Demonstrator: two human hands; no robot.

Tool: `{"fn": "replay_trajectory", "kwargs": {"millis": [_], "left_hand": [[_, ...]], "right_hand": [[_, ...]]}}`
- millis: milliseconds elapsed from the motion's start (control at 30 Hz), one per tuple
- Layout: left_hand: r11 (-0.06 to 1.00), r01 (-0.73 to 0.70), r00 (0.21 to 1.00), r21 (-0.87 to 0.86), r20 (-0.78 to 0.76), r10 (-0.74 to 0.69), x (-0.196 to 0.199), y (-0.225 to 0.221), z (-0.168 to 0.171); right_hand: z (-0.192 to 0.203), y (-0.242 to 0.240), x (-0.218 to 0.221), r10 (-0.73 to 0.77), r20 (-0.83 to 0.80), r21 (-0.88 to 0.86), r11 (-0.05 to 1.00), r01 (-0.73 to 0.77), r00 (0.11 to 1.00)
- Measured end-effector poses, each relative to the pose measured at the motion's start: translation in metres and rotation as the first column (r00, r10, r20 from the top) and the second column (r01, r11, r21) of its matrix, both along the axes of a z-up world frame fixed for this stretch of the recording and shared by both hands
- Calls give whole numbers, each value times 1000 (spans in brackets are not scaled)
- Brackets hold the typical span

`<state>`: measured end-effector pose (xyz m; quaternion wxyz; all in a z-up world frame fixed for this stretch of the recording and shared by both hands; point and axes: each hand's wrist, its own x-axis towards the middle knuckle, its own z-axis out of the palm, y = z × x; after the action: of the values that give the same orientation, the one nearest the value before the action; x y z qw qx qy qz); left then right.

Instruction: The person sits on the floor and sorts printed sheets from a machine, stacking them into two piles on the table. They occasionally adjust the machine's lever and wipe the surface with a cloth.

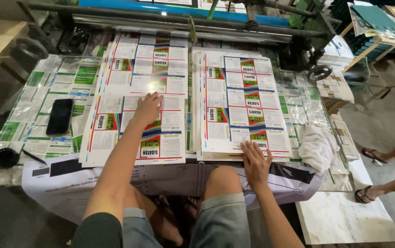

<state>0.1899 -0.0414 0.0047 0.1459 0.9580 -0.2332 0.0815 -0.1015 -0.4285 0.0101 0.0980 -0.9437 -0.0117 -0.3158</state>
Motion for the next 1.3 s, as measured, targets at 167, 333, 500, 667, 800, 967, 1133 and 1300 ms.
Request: {"fn": "replay_trajectory", "kwargs": {"millis": [167,333,500,667,800,967,1133,1300], "left_hand": [[991,130,987,31,-102,-126,-74,13,-6],[993,92,976,72,-205,-75,-193,32,53],[996,65,988,53,-142,-57,-223,44,41],[988,76,990,-134,-111,-91,-219,53,17],[971,58,984,-230,-150,-94,-214,58,0],[974,44,996,-224,-71,-61,-212,59,-19],[985,31,999,-168,-31,-37,-219,48,4],[993,6,998,-120,55,1,-225,42,9]], "right_hand": [[-9,-19,13,-24,-123,38,999,29,992],[-1,-36,62,28,-248,62,998,-13,968],[9,-37,92,15,-407,-48,998,-38,913],[4,-46,103,3,-498,-125,989,-75,867],[4,-49,122,-15,-525,-120,991,-57,851],[5,-54,142,-19,-560,-132,989,-67,829],[7,-58,167,-29,-583,-141,988,-67,812],[5,-58,196,0,-591,-130,987,-96,806]]}}
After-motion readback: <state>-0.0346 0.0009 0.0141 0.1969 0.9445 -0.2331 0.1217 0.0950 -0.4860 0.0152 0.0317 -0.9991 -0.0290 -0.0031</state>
